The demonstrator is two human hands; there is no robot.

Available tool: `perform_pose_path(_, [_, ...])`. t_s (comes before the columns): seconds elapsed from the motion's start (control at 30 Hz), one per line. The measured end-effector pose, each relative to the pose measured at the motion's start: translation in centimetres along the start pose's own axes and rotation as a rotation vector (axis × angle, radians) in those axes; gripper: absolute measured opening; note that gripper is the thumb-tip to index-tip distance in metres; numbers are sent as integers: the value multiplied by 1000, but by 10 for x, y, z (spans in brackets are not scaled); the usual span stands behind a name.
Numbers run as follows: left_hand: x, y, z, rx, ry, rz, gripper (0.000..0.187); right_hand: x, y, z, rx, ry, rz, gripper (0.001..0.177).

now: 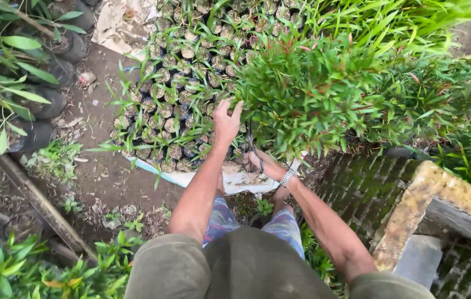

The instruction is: Trimming and shaping small potted plants in a nursery using garden shears

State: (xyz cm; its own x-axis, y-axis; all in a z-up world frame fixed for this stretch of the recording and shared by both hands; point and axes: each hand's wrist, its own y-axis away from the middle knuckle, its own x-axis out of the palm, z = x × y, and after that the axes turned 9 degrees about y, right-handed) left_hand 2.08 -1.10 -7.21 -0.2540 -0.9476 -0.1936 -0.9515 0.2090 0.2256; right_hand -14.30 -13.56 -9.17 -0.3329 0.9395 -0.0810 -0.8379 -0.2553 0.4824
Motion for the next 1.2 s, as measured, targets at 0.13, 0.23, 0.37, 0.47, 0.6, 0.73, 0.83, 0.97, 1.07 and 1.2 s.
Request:
perform_pose_path(0.13, [6,-10,19,227,88,-110,22,4,-41,-2,-80,-19,-180,71])
perform_pose_path(0.23, [-2,-4,11,236,143,-76,13,4,-57,0,-143,71,-336,64])
perform_pose_path(0.37, [-6,-6,1,300,236,-10,10,9,-87,-46,-186,155,-499,54])
perform_pose_path(0.47, [-11,-11,-1,312,248,59,10,15,-100,-68,-273,-31,-565,36])
perform_pose_path(0.6, [-20,-10,1,331,267,109,12,26,-82,-51,-240,-31,-606,40])
perform_pose_path(0.73, [-22,-7,-5,284,208,229,15,33,-73,-19,-188,35,-624,45])
perform_pose_path(0.83, [-23,-14,6,313,155,250,15,25,-77,-12,-173,79,-660,39])
perform_pose_path(0.97, [-31,-11,-4,207,247,238,13,36,-75,-13,-176,-1,-673,35])
perform_pose_path(1.07, [-37,-31,-31,55,299,194,14,51,-51,31,-177,-37,-654,34])
perform_pose_path(1.2, [-32,-46,-69,30,394,378,31,41,-52,25,-209,-9,-633,51])
